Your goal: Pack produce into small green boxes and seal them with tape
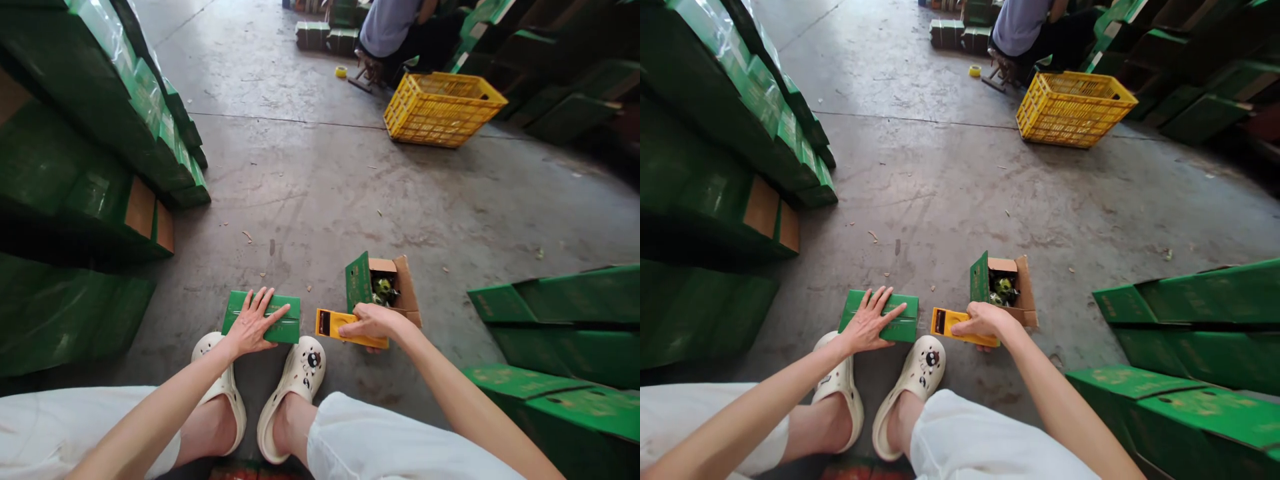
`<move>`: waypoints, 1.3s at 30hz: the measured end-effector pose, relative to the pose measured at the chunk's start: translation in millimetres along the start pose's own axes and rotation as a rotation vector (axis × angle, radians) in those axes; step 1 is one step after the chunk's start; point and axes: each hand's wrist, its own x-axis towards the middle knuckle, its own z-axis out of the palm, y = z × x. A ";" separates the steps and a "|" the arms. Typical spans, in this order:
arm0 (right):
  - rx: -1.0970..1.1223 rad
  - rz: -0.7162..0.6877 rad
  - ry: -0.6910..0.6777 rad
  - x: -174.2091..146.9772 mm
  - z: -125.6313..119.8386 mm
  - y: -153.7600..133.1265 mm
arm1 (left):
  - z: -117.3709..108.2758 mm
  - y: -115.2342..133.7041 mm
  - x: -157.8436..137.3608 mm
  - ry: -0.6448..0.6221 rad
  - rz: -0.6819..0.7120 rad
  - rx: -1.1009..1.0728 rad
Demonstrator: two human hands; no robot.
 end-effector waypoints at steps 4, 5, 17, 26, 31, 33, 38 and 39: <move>-0.009 -0.004 -0.084 4.6 5.5 -2.2 | -7.2 8.5 -0.6 -0.059 0.087 0.041; 0.002 -0.010 -0.088 5.3 7.2 -3.3 | -6.6 14.2 1.3 -0.066 0.093 0.042; -0.033 -0.029 -0.027 -34.3 -1.1 -1.2 | 16.9 54.9 38.0 0.029 -0.040 -0.070; -0.282 0.012 0.115 -87.4 -18.0 -7.2 | 16.0 53.0 33.7 0.039 -0.030 -0.090; -0.306 0.110 0.100 -39.1 -2.0 -6.8 | 15.9 52.6 33.1 0.037 -0.034 -0.072; -0.308 0.107 0.094 -11.5 11.5 -24.1 | 15.7 52.2 32.6 0.039 -0.031 -0.067; -0.290 -0.007 0.124 43.7 46.1 -85.3 | 16.3 55.9 35.4 0.051 -0.039 -0.062; -0.285 -0.013 0.136 49.6 50.3 -92.5 | 16.6 56.8 36.0 0.056 -0.048 -0.059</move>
